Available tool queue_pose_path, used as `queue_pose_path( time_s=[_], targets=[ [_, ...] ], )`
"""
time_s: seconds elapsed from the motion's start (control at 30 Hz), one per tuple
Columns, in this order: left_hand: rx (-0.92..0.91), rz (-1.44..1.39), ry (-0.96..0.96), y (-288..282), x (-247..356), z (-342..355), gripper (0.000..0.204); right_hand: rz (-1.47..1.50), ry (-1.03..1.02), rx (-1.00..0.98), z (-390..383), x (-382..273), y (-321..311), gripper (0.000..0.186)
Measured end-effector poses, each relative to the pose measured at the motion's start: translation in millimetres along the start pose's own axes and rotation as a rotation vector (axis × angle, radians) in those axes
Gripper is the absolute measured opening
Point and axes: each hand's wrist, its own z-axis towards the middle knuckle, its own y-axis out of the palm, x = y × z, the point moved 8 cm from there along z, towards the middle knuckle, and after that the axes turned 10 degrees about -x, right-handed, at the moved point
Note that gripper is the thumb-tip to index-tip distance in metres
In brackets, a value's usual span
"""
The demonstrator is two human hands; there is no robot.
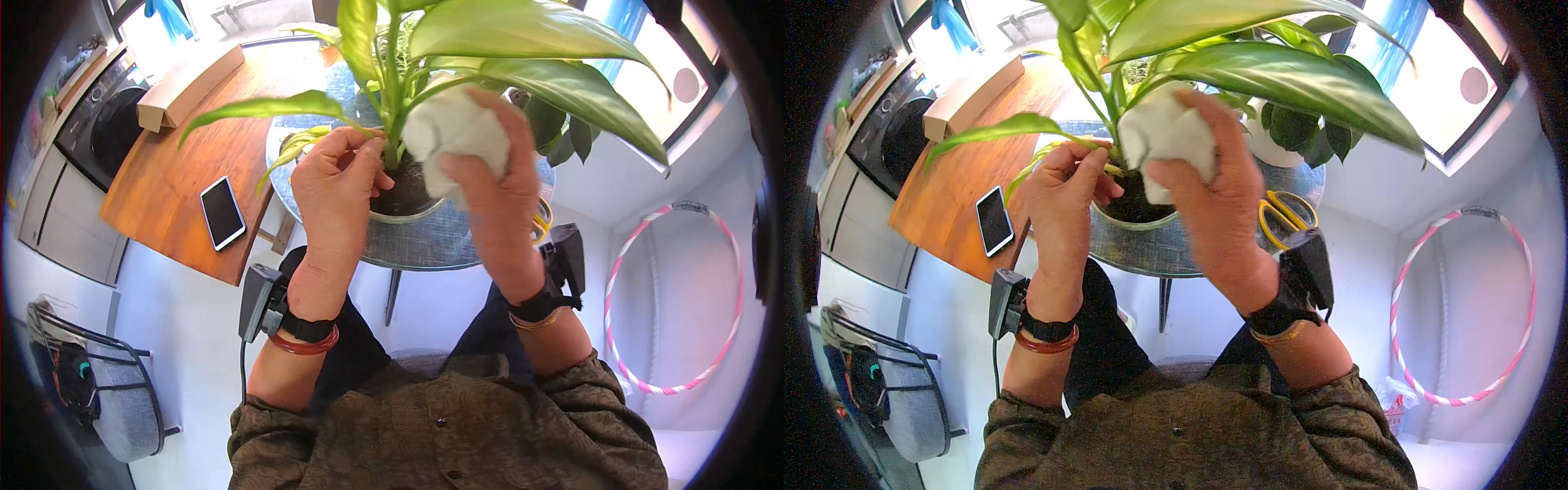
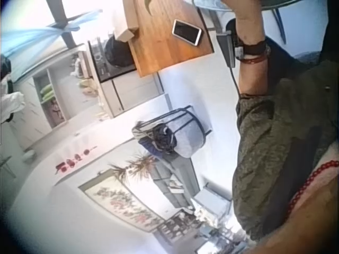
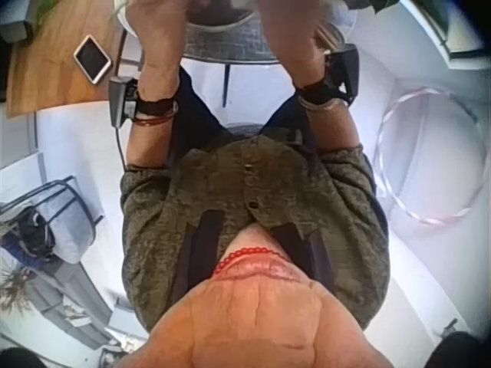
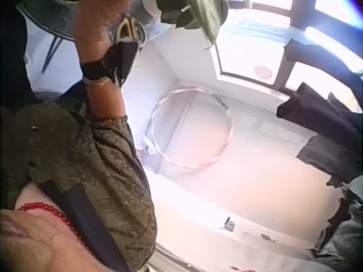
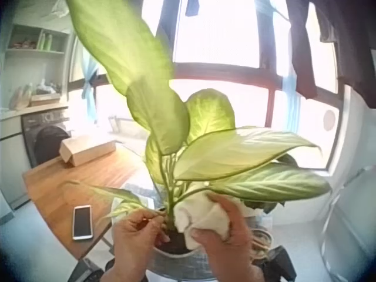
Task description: Cleaning the leaves of a potted plant with a white cloth.
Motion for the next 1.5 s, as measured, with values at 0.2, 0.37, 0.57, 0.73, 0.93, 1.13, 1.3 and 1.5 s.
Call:
queue_pose_path(
  time_s=[0.2,0.37,0.57,0.73,0.93,1.13,1.3,1.5],
  targets=[
    [-0.014,0.017,0.003,2.8,1.5,-1.3,0.009,-0.227,0.047,-0.136,-5.7,6.4,7.4,0.05],
    [-0.03,0.039,0.002,4.3,4.9,-1.4,0.01,-0.062,0.008,-0.097,11.6,-8.8,0.7,0.047],
    [-0.015,0.045,-0.016,4.8,3.8,-1.6,0.008,-0.237,0.039,-0.185,8.1,4.8,11.1,0.047],
    [-0.027,0.016,-0.022,4.0,0.2,-1.7,0.008,-0.241,0.101,-0.183,-0.3,2.9,6.4,0.052],
    [-0.003,0.002,-0.001,4.2,3.5,-1.1,0.008,-0.083,-0.098,-0.105,-1.8,-7.2,5.0,0.054],
    [-0.003,0.075,0.003,1.5,3.9,-1.9,0.008,-0.262,-0.055,-0.231,-13.7,-13.0,11.4,0.054],
    [-0.078,-0.192,0.064,5.7,-1.3,0.3,0.005,-0.381,-0.194,-0.394,-18.5,-47.0,29.2,0.054],
    [-0.041,-0.07,0.117,1.7,-2.1,1.2,0.006,-0.583,-0.277,-0.368,-9.6,-38.3,42.9,0.05]
  ],
)
